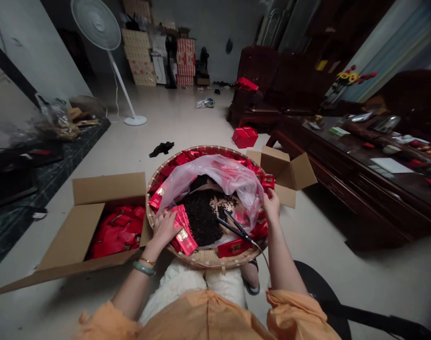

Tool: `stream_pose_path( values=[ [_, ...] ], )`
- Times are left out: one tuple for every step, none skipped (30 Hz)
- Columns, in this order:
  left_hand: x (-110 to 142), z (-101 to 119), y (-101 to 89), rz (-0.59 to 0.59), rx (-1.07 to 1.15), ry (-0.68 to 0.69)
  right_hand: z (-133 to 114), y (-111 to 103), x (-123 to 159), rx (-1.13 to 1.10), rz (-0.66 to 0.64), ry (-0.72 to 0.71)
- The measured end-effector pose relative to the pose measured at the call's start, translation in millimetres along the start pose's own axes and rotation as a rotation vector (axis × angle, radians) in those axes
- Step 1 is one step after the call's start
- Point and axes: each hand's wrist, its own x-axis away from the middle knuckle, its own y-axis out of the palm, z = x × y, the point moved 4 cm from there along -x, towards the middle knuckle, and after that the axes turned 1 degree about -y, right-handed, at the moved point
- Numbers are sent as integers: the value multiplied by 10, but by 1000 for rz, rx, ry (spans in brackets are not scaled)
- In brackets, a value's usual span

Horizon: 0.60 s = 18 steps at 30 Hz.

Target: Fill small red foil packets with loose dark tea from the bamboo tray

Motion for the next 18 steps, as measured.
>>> stream_pose_path(
  values=[
    [7,5,-5,-11,-21,-4,-37,-46,78,34,48,-31],
    [15,11,-12,-10,-43,-9,-94,-82,179,72,98,-78],
    [23,19,-18,0,-64,-12,-163,-94,302,84,121,-127],
    [30,26,-20,14,-80,-13,-239,-67,448,76,86,-172],
    [37,30,-19,25,-89,-12,-317,-10,617,59,19,-203],
    [43,32,-13,34,-94,-9,-399,80,810,46,-87,-232],
    [48,31,-5,43,-95,-2,-480,189,1026,31,-209,-258],
    [53,27,5,50,-94,6,-557,312,1261,25,-344,-278],
    [57,20,15,56,-91,13,-631,443,1509,32,-494,-302],
    [61,11,24,61,-88,23,-696,576,1761,61,-656,-328],
    [66,1,32,66,-85,31,-747,695,2001,125,-800,-352],
    [73,-9,38,71,-83,39,-782,795,2209,214,-907,-369],
    [80,-18,41,75,-82,45,-804,876,2378,316,-982,-375],
    [89,-28,40,79,-82,49,-815,936,2500,414,-1021,-368],
    [98,-37,37,82,-83,49,-828,984,2587,475,-1050,-372],
    [108,-47,31,82,-83,47,-832,1017,2636,516,-1060,-363],
    [118,-57,22,81,-82,43,-831,1038,2655,530,-1058,-348],
    [128,-66,11,78,-77,40,-827,1048,2653,516,-1051,-332]
  ],
)
